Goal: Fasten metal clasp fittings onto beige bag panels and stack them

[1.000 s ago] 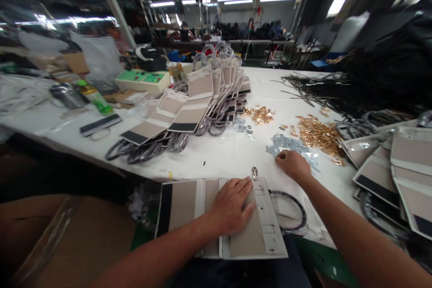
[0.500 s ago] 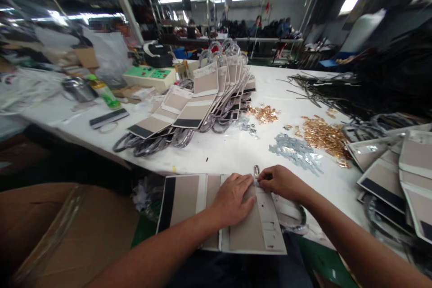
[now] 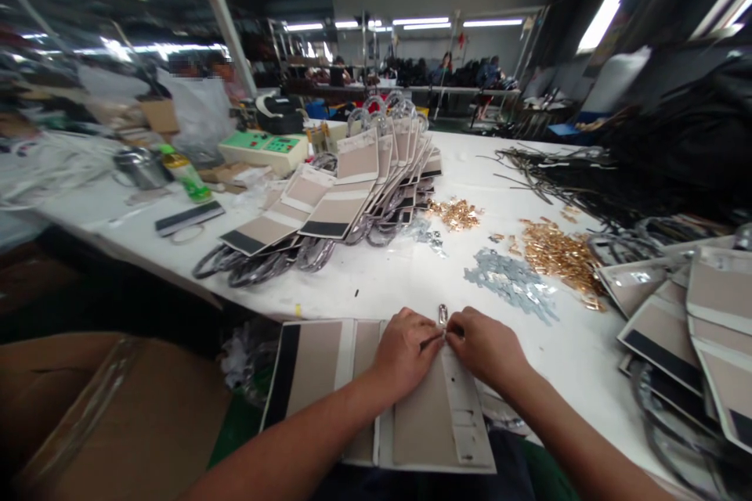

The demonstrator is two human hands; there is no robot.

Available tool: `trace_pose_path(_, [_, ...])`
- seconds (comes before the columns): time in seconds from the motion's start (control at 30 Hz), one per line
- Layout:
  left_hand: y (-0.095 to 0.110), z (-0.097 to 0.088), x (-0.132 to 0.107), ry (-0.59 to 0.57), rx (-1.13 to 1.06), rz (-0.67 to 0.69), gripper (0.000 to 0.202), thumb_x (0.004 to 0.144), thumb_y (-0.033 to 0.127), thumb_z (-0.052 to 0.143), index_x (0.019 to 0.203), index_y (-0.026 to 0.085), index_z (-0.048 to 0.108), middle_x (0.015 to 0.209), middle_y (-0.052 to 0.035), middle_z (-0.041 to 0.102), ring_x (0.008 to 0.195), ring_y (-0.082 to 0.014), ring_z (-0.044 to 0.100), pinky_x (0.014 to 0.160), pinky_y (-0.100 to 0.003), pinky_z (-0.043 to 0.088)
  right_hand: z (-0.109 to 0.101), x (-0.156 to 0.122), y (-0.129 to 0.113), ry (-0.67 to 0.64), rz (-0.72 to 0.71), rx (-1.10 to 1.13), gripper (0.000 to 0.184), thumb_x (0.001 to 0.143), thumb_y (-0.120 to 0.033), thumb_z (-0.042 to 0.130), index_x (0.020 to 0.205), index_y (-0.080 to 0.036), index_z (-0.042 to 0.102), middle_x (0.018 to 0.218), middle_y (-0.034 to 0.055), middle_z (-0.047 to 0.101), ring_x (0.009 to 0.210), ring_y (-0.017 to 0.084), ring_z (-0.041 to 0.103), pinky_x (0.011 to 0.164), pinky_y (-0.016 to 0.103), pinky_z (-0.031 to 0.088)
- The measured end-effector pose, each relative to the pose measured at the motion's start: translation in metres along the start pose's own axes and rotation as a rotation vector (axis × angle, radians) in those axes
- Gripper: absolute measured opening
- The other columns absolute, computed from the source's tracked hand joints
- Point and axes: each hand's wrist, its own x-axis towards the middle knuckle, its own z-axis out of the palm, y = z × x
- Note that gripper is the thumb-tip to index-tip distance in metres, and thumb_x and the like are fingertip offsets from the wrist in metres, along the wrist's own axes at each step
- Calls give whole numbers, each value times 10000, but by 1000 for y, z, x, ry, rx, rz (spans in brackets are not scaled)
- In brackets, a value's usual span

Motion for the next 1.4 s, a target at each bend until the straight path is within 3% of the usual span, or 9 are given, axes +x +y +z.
trace_pose_path(0.13, [0, 0, -2, 5, 16, 15, 148, 1008, 268, 698, 1094, 260, 819, 1063, -40, 786, 1049, -242, 614, 914, -403, 483, 8, -9, 4, 54, -106, -99, 255, 1004, -301, 516, 955, -255, 762, 1031, 48, 733, 899, 239, 712, 767, 325, 463])
trace_pose_path(0.23, [1, -1, -4, 11, 12, 12, 161, 1001, 263, 712, 1128, 289, 809, 1078, -28, 773, 1067, -237, 606, 921, -409, 479, -2, 0, 14, 0, -136, 24, 250, 981, -328, 552, 932, -274, 790, 997, 33, 770, 926, 235, 726, 838, 323, 500])
trace_pose_path(0.43, [-2, 4, -3, 22, -3, -19, 135, 959, 242, 764, 1071, 298, 817, 1091, -14, 762, 1100, -238, 611, 972, -446, 454, -37, 88, 32, 148, 146, 13, 297, 968, -464, 613, 1051, -284, 834, 1022, 28, 818, 950, 257, 747, 828, 324, 529])
trace_pose_path(0.6, [-3, 7, -4, 8, 14, -50, 88, 955, 272, 763, 1021, 306, 810, 1212, 8, 758, 1133, -246, 614, 980, -466, 449, -28, 163, 33, 146, 253, -23, 360, 970, -430, 598, 1201, -260, 816, 1181, 100, 799, 1048, 317, 743, 844, 381, 544])
trace_pose_path(0.83, [0, 1, -1, -59, 42, -48, 98, 984, 316, 727, 1052, 323, 797, 1248, 42, 773, 1132, -238, 614, 994, -470, 446, -21, 190, 33, 129, 324, -16, 264, 893, -360, 632, 1040, -259, 827, 1037, 103, 804, 871, 309, 747, 707, 369, 522])
trace_pose_path(1.0, [0, -1, 1, -77, 62, -26, 151, 1023, 319, 667, 1094, 316, 801, 1259, 14, 775, 1147, -247, 614, 987, -473, 450, -47, 159, 24, 148, 251, 56, 207, 902, -329, 640, 964, -243, 818, 890, 44, 796, 793, 233, 723, 658, 298, 472])
trace_pose_path(1.17, [3, -3, 1, -61, 78, 8, 191, 1044, 311, 632, 1123, 301, 806, 1264, -13, 773, 1150, -258, 615, 972, -471, 453, -68, 69, 14, 112, 61, 170, 233, 896, -434, 677, 919, -239, 804, 654, 3, 709, 614, 189, 656, 608, 283, 461])
trace_pose_path(1.27, [5, -3, 2, -62, 86, 4, 191, 1048, 330, 635, 1124, 301, 808, 1255, -15, 773, 1156, -260, 614, 966, -466, 459, -57, 4, 10, 72, 45, 342, 324, 863, -485, 689, 1014, -220, 799, 709, 23, 720, 562, 179, 615, 526, 279, 445])
trace_pose_path(1.4, [5, -1, 2, -57, 108, 12, 176, 1035, 318, 661, 1135, 303, 806, 1240, -11, 774, 1153, -251, 611, 972, -457, 459, -21, -58, 5, -59, 139, 573, 559, 862, -538, 644, 1290, -197, 758, 845, 28, 733, 511, 147, 544, 473, 278, 418])
